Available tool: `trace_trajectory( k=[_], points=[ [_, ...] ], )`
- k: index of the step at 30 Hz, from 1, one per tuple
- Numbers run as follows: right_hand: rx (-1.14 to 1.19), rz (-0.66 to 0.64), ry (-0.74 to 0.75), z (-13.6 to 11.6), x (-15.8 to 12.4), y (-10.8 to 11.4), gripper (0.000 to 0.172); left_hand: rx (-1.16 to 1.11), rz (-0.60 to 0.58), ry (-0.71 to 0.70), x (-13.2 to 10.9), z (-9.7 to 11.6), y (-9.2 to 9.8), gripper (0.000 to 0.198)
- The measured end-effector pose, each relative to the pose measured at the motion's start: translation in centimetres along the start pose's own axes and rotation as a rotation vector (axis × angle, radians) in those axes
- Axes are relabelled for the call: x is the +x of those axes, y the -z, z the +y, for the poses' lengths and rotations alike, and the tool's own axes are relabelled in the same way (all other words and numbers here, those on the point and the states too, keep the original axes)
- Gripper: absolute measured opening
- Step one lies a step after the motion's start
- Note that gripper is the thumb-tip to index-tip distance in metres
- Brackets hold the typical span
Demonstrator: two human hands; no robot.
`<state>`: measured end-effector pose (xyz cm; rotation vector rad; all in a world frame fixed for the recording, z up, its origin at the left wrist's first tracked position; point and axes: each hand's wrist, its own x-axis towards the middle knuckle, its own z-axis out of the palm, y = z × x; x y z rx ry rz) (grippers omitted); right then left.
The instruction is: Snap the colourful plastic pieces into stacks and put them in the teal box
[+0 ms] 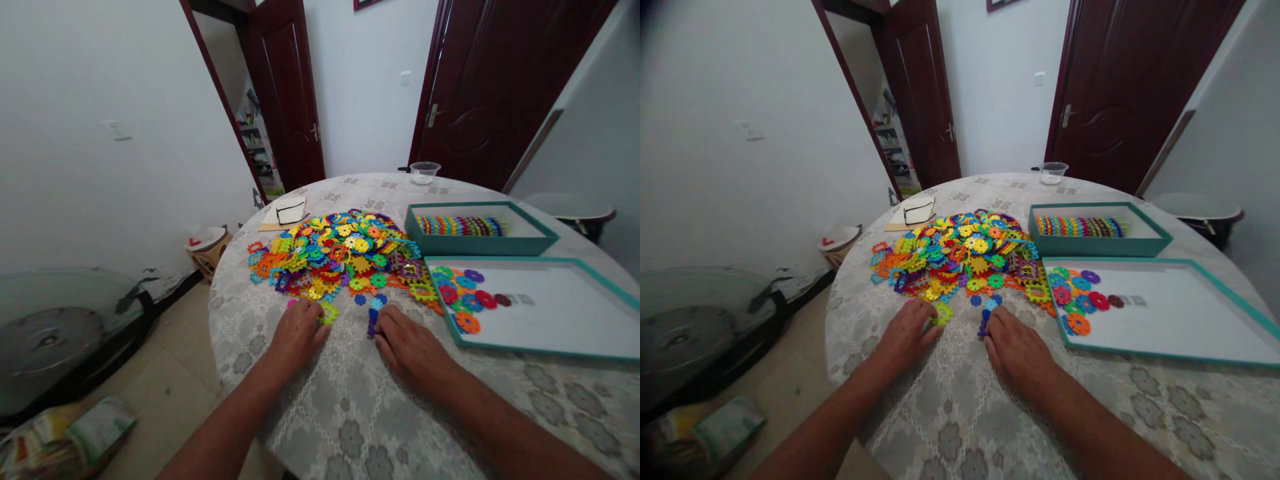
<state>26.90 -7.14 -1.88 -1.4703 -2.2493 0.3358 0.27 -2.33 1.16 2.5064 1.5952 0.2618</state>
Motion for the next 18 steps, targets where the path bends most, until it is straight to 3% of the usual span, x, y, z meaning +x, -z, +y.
trace_trajectory(
  k=[6,13,18],
  points=[
    [0.169,0.091,-0.100,1.0,0.2,1.5,0.008,0.097,-0.060,-0.118,1.1,2.3,0.0,0.017],
    [0.198,0.135,-0.190,1.6,0.6,1.5,0.009,0.160,-0.053,-0.258,4.8,5.5,-0.6,0.024],
    [0.235,0.151,-0.165,1.9,0.6,1.6,0.018,0.126,-0.064,-0.294,6.6,6.2,-1.7,0.020]
  ],
)
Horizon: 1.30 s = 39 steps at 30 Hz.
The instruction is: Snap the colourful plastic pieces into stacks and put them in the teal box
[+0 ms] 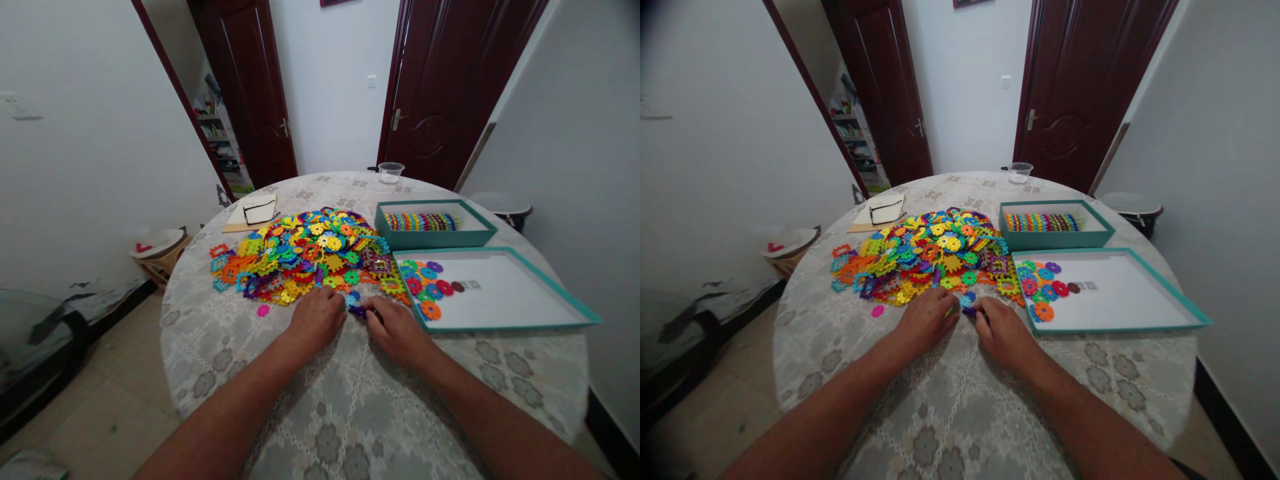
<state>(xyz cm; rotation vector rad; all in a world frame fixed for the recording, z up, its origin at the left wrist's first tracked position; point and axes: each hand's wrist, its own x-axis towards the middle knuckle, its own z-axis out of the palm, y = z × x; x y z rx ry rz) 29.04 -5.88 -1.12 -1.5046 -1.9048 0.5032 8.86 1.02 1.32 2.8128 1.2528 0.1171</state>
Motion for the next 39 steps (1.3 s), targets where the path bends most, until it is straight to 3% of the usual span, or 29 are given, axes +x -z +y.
trace_trajectory(
  k=[5,13,17,21,28,33,39],
  points=[
    [-0.032,0.040,0.015,0.3,0.1,-0.5,0.030,-0.018,0.031,0.015,0.0,-1.0,-1.1,0.019],
    [-0.040,0.019,-0.045,-0.1,0.3,-0.3,0.021,-0.081,0.059,0.021,-0.6,-1.4,-1.0,0.026],
    [-0.043,0.005,-0.036,0.0,0.3,-0.3,0.018,-0.127,0.014,-0.051,0.9,-0.2,-0.3,0.034],
    [-0.007,0.002,0.026,-0.1,0.1,-0.4,0.023,-0.101,-0.033,-0.015,2.8,0.6,-0.4,0.027],
    [0.041,0.050,0.046,0.0,0.1,0.2,0.024,-0.194,-0.082,0.003,4.5,0.1,-1.0,0.023],
    [0.126,0.061,-0.011,0.1,0.3,1.1,0.020,-0.271,-0.098,0.022,4.9,-0.7,-1.0,0.023],
    [0.390,-0.025,-0.263,-0.3,0.6,2.9,0.016,-0.321,-0.077,0.042,4.5,-0.7,-0.9,0.022]
  ],
)
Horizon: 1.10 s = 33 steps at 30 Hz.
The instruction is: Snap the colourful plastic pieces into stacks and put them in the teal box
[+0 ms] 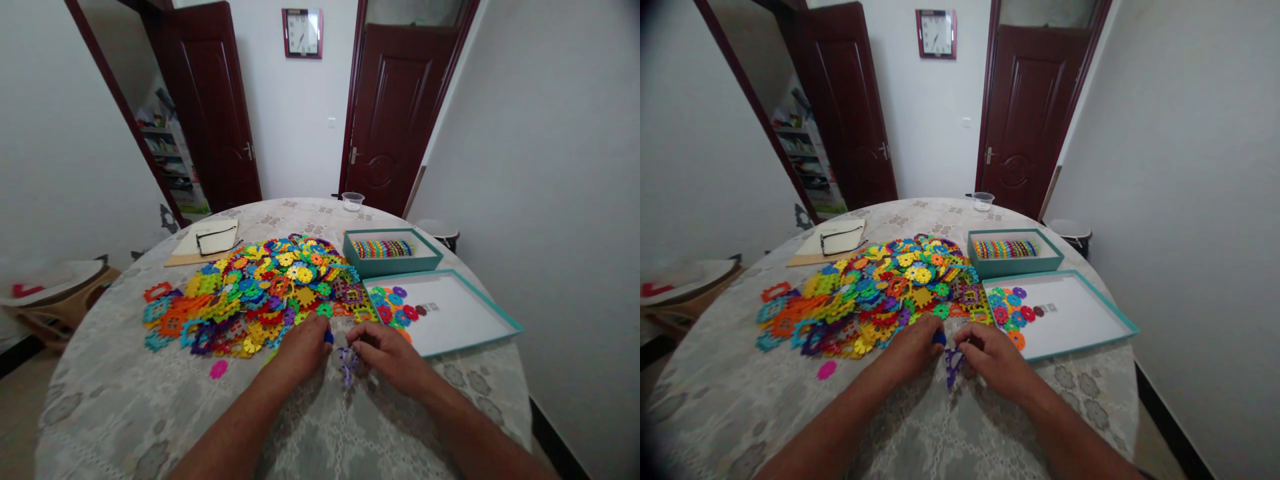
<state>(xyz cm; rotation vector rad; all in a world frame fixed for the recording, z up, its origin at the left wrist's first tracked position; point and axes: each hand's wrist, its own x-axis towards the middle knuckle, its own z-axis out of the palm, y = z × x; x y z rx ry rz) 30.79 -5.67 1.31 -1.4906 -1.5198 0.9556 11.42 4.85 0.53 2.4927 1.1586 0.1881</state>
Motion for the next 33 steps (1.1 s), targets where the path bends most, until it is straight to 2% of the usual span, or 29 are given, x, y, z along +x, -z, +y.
trace_trajectory(
  k=[4,7,9,13,14,16,18,20,23,25,27,29,33],
  points=[
    [-0.110,-0.057,-0.007,-1.8,1.5,3.0,0.013,-0.031,0.041,-0.019,-0.6,0.2,-0.5,0.020],
    [-0.249,0.026,0.056,-3.3,5.4,5.9,0.011,-0.077,0.048,-0.045,-0.9,0.2,-0.8,0.017],
    [-0.233,0.154,0.050,-4.1,9.4,7.9,0.011,-0.116,0.060,-0.051,-1.0,0.1,-1.0,0.015],
    [-0.120,0.546,0.036,-5.3,17.7,11.3,0.015,-0.279,0.125,-0.025,-1.0,-0.5,-1.3,0.013],
    [-0.104,0.620,0.030,-5.4,19.1,11.9,0.018,-0.345,0.141,-0.013,-0.8,-0.6,-1.3,0.012],
    [-0.114,0.678,0.031,-5.5,20.6,12.4,0.026,-0.492,0.169,0.015,-0.5,-0.7,-1.2,0.009],
    [-0.151,0.658,0.028,-5.2,20.1,11.8,0.029,-0.632,0.198,0.048,-0.2,-0.7,-0.9,0.006],
    [-0.192,0.540,0.017,-4.7,17.7,9.8,0.024,-0.748,0.225,0.068,0.2,-0.6,-0.7,0.006],
    [-0.256,0.148,0.026,-4.0,12.0,5.4,0.021,-0.857,0.270,0.073,0.4,-0.4,-0.6,0.015],
    [-0.262,0.004,0.066,-3.5,8.2,2.5,0.021,-0.873,0.296,0.056,0.4,-0.1,-0.8,0.022],
    [-0.252,-0.032,0.093,-3.1,5.4,0.2,0.021,-0.823,0.288,0.017,0.2,0.3,-0.9,0.030],
    [-0.245,-0.003,0.100,-2.6,3.7,-1.0,0.019,-0.724,0.257,-0.025,-0.1,0.9,-1.1,0.039],
    [-0.314,0.097,0.138,-1.9,2.6,-1.5,0.016,-0.578,0.237,-0.087,-0.7,1.8,-1.3,0.046]
  ],
)
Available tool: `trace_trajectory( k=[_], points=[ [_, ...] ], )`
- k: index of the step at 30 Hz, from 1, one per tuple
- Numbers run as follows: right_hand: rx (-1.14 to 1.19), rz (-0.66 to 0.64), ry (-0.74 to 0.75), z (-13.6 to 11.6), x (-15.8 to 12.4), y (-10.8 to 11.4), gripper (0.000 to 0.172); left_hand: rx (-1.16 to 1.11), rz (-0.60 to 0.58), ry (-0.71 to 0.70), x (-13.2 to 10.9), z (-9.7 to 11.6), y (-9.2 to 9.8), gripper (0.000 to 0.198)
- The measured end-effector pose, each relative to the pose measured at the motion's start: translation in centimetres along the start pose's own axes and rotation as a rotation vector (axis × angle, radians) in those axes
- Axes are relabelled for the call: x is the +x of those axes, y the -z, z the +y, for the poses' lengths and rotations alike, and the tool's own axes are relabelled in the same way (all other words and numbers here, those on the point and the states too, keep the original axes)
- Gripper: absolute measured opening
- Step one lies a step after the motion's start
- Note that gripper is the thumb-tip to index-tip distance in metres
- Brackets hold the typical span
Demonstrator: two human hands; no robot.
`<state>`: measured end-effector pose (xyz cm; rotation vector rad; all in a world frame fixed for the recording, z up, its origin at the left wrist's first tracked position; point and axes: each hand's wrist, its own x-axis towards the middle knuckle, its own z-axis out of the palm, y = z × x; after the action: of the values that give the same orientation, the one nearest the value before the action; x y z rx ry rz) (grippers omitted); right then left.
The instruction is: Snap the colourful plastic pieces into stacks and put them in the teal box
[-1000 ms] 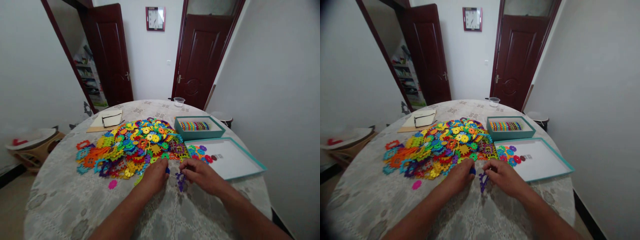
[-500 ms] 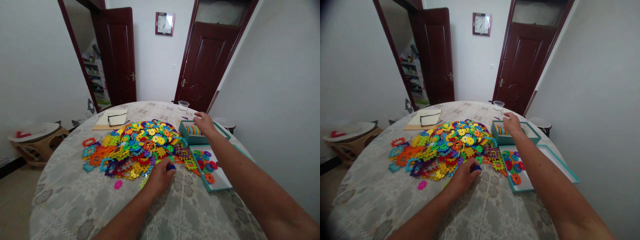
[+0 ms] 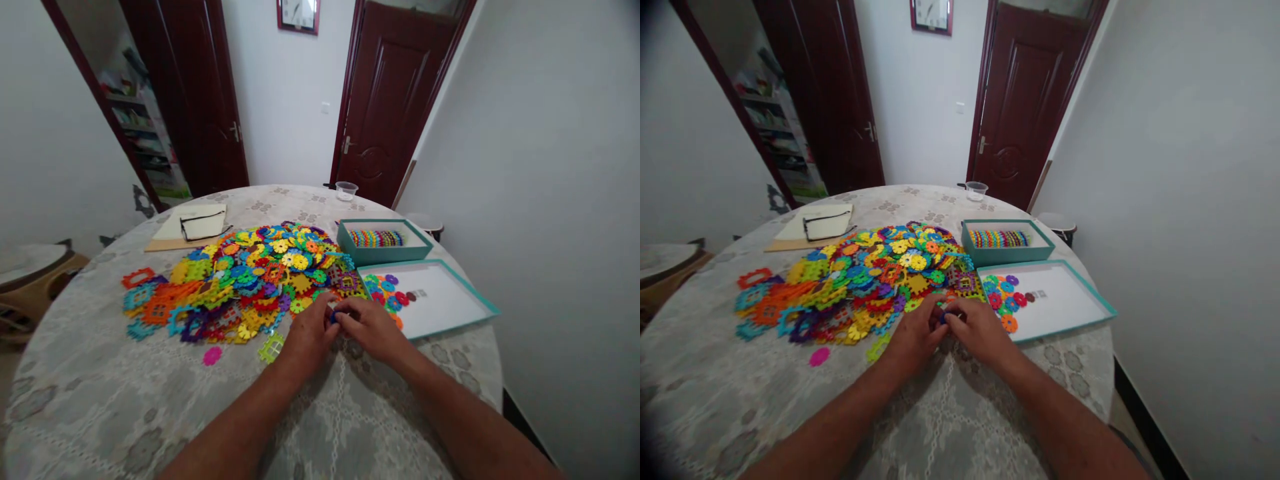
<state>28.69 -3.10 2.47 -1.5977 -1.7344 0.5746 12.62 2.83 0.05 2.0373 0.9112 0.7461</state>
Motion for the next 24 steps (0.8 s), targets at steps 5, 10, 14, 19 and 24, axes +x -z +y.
trace_trajectory(
  k=[5,10,14,19,24],
  points=[
    [-0.210,0.149,0.073,1.6,-0.4,1.8,0.014,0.174,0.003,-0.087,-0.2,-0.5,0.5,0.037],
    [-0.481,0.465,0.044,6.8,0.3,5.7,0.019,0.565,0.119,-0.014,0.5,-1.7,2.6,0.020],
    [-0.598,0.603,0.033,9.4,0.7,7.2,0.024,0.774,0.132,0.070,0.9,-1.7,3.6,0.021],
    [-0.527,0.518,0.197,7.3,0.5,5.5,0.023,0.918,0.040,0.052,0.7,-1.4,3.3,0.028],
    [-0.455,0.346,0.317,4.9,0.1,2.0,0.027,0.959,0.028,0.040,0.4,-1.5,2.5,0.029]
  ],
)
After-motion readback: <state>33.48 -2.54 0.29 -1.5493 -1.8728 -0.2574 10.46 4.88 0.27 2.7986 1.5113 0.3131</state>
